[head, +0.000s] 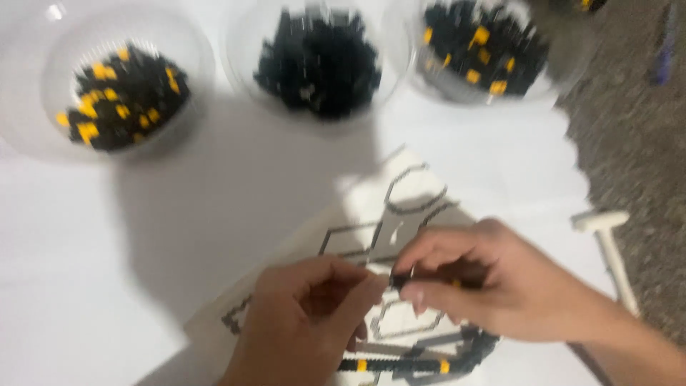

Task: Assembling small interlocking toy blocks into a specific pattern on a template.

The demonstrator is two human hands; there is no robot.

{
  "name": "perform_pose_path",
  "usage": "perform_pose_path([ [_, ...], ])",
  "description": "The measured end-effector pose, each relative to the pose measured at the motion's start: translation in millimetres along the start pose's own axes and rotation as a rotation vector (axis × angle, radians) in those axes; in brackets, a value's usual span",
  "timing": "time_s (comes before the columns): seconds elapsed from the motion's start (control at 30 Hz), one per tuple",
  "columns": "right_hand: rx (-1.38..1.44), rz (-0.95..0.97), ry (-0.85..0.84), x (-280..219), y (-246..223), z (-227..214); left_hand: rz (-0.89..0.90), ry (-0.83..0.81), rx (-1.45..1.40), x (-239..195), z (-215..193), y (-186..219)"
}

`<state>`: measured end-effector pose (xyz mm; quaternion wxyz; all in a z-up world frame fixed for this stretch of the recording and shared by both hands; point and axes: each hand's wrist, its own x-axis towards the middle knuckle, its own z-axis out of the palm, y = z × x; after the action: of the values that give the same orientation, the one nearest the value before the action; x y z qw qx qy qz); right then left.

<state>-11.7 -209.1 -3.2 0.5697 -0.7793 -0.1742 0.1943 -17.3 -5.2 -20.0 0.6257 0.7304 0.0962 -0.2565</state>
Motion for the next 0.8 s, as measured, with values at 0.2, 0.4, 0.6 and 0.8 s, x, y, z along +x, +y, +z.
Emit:
perform_pose_path([
  [0.2, -0.237, 0.019, 0.066, 0.2, -15.0, -5.1, 0.208, 0.086, 0.285, 11.9, -1.6, -20.0],
  [0.4, -0.51, 0.064, 0.103, -3.1, -25.1, -50.0, 0.222, 0.095, 0.206, 24.3, -7.0, -1.2],
  [0.6, -0.712, 0.192, 0.127, 40.3, -25.7, -143.0, 0.121, 0.089, 0.088, 23.0, -5.0, 7.2],
  [0.8, -0.903, 0.328, 0.15, 72.0, -17.0, -161.9, 0.011, 0.083, -0.026, 28.2, -1.9, 13.4],
])
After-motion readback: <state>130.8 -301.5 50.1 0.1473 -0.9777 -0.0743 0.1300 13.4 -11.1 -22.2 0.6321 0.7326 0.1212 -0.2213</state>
